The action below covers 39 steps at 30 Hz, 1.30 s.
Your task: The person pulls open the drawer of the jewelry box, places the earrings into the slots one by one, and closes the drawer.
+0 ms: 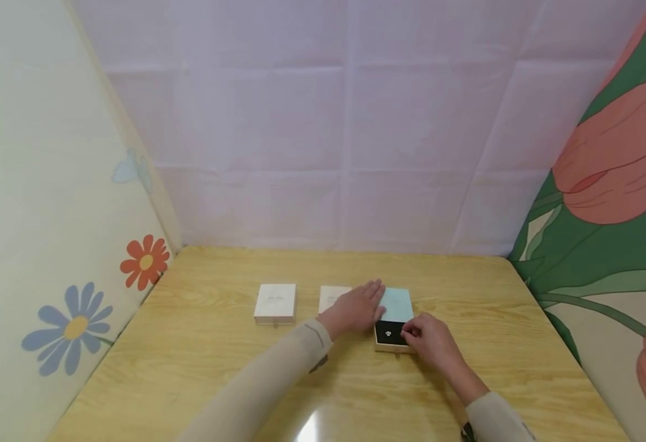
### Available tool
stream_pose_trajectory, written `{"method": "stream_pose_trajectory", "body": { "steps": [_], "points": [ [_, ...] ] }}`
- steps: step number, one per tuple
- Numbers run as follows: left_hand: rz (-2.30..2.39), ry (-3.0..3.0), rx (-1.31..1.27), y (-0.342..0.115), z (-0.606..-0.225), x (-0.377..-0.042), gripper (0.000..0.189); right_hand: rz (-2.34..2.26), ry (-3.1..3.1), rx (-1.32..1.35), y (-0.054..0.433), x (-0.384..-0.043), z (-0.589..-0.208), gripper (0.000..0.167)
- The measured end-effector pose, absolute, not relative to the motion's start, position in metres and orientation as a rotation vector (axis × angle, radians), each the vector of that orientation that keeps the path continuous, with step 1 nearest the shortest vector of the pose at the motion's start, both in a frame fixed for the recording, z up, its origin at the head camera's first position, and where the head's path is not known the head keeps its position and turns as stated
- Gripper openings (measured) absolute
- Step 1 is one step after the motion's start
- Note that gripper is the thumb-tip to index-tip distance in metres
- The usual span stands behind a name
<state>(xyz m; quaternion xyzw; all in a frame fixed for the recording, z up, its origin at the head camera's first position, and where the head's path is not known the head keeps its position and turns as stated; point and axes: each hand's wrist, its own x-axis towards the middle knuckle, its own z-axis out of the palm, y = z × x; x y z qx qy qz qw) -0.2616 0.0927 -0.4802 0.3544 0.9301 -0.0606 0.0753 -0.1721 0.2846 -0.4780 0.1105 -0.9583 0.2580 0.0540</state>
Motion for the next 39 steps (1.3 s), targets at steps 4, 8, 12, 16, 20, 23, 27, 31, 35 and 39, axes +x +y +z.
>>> {"method": "stream_pose_trajectory", "body": {
  "steps": [4,8,12,16,20,23,27,31,35,39],
  "points": [
    [-0.154,2.792,1.062,0.0923,-0.4824,-0.2627,0.065,0.761,-2.934,0.338,0.2843,-0.1727,-0.4771,0.004],
    [-0.152,2.796,1.068,0.0922,-0.4828,-0.2633,0.064,0.749,-2.943,0.334,0.2842,-0.1735,-0.4765,0.004],
    [-0.164,2.800,1.069,0.0924,-0.4817,-0.2630,0.064,0.744,-2.951,0.321,0.2844,-0.1737,-0.4769,0.004],
    [-0.197,2.803,1.074,0.0932,-0.4823,-0.2645,0.064,0.747,-2.941,0.326,0.2844,-0.1744,-0.4771,0.004],
    [-0.208,2.812,1.081,0.0935,-0.4835,-0.2649,0.065,0.745,-2.931,0.341,0.2835,-0.1747,-0.4761,0.005],
    [-0.209,2.812,1.074,0.0933,-0.4837,-0.2638,0.065,0.747,-2.942,0.338,0.2828,-0.1742,-0.4757,0.005],
    [-0.210,2.808,1.057,0.0927,-0.4830,-0.2619,0.064,0.758,-2.964,0.322,0.2822,-0.1730,-0.4747,0.004],
    [-0.192,2.816,1.057,0.0920,-0.4831,-0.2610,0.064,0.774,-2.989,0.286,0.2813,-0.1720,-0.4727,0.004],
    [-0.184,2.821,1.064,0.0915,-0.4839,-0.2614,0.064,0.791,-3.005,0.251,0.2803,-0.1712,-0.4712,0.006],
    [-0.177,2.820,1.073,0.0914,-0.4826,-0.2612,0.064,0.807,-2.998,0.215,0.2797,-0.1690,-0.4690,0.009]
  ]
}}
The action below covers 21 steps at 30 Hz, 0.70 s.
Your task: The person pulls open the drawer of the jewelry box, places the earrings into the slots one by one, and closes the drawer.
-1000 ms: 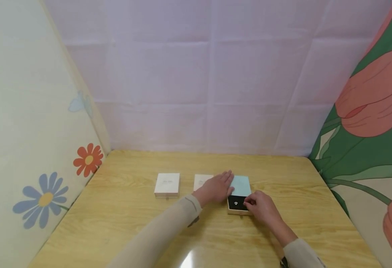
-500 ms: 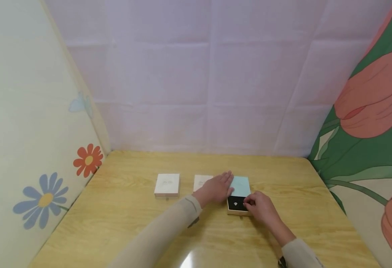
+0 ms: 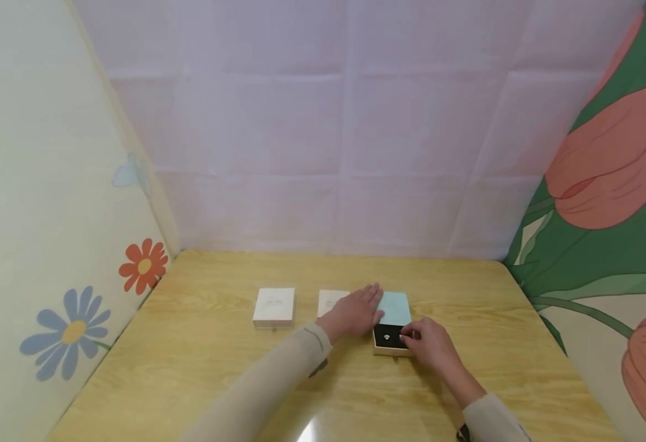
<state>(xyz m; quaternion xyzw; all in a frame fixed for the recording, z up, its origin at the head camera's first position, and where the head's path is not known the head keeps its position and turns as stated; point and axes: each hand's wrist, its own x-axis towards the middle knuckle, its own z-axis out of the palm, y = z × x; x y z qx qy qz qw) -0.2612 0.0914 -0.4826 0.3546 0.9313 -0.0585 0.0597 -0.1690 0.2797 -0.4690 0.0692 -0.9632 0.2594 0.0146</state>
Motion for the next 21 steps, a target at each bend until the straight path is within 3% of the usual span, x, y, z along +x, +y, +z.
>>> {"method": "stream_pose_trajectory", "body": {
  "steps": [15,21],
  "points": [
    [-0.164,2.835,1.102,0.090,-0.484,-0.262,0.064,1.080,-2.917,-0.164,0.286,-0.152,-0.468,0.024],
    [-0.145,2.835,1.113,0.090,-0.484,-0.262,0.064,1.493,-2.847,-0.423,0.286,-0.142,-0.463,0.034]
  ]
}}
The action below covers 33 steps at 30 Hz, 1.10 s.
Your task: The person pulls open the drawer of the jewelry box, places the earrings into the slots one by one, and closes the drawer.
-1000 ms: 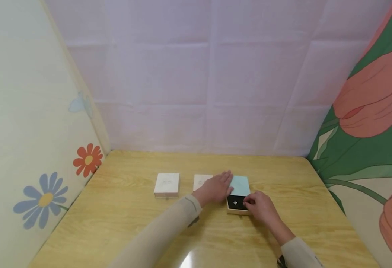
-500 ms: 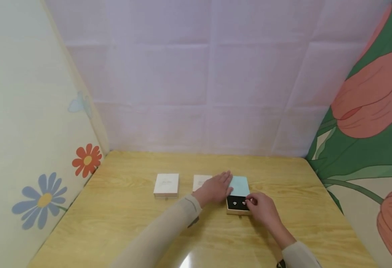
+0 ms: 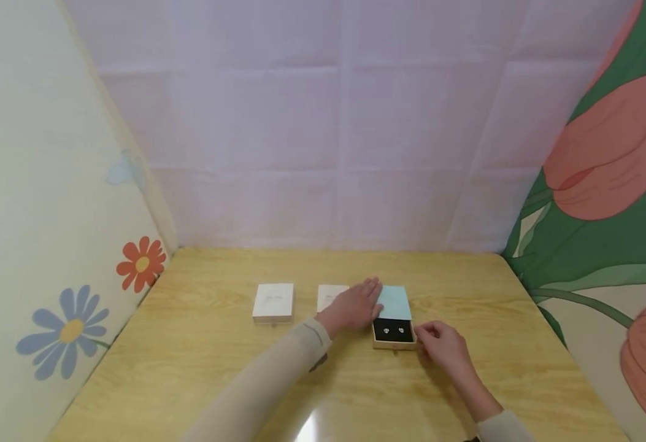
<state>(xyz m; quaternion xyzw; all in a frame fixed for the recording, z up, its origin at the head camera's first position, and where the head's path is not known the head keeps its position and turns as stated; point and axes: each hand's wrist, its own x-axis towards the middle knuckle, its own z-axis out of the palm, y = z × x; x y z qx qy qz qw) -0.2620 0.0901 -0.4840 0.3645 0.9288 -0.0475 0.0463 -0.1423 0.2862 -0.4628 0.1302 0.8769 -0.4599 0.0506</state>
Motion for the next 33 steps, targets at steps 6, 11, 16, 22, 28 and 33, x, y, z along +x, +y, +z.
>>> {"method": "stream_pose_trajectory", "body": {
  "steps": [6,11,16,22,28,33],
  "points": [
    [-0.165,2.828,1.111,0.089,-0.482,-0.260,0.063,-1.653,2.325,0.489,0.283,-0.135,-0.462,0.037],
    [-0.183,2.832,1.113,0.089,-0.481,-0.259,0.063,-1.740,2.233,0.507,0.279,-0.130,-0.467,0.035],
    [-0.181,2.840,1.121,0.090,-0.483,-0.261,0.063,-1.758,2.201,0.523,0.276,-0.127,-0.470,0.036],
    [-0.184,2.841,1.113,0.091,-0.486,-0.262,0.064,-1.815,2.100,0.496,0.271,-0.125,-0.475,0.038],
    [-0.183,2.845,1.110,0.090,-0.487,-0.263,0.064,-1.867,2.011,0.475,0.261,-0.126,-0.480,0.035],
    [-0.142,2.830,1.100,0.091,-0.485,-0.263,0.064,-1.917,1.961,0.470,0.257,-0.129,-0.484,0.028]
  ]
}}
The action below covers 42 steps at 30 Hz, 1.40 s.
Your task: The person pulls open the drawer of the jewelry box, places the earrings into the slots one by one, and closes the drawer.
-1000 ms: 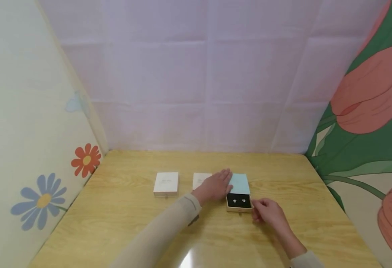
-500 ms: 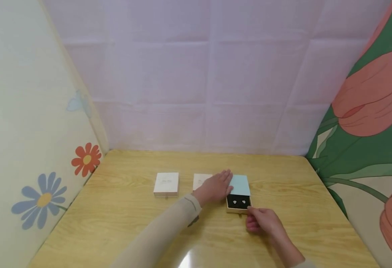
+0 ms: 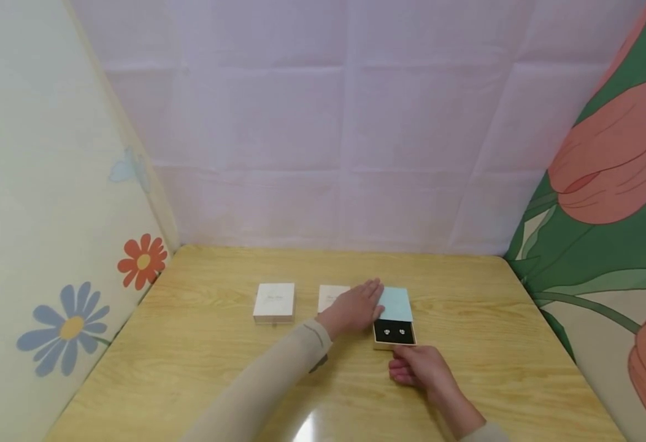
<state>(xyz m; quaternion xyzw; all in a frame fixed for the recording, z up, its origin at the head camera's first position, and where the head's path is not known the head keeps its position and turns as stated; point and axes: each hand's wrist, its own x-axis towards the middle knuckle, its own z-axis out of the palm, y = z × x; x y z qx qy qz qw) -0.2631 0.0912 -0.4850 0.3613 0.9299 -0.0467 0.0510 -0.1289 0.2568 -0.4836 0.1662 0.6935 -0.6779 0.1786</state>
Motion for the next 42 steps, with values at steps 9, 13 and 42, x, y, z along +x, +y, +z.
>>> {"method": "stream_pose_trajectory", "body": {
  "steps": [9,13,42],
  "points": [
    [-0.190,2.837,1.114,0.093,-0.488,-0.265,0.064,-1.966,1.957,0.519,0.250,-0.131,-0.487,0.025],
    [-0.193,2.845,1.123,0.092,-0.490,-0.267,0.064,-1.993,1.955,0.549,0.248,-0.132,-0.490,0.022],
    [-0.146,2.829,1.135,0.092,-0.479,-0.262,0.064,-2.043,1.959,0.642,0.244,-0.136,-0.482,0.023]
  ]
}}
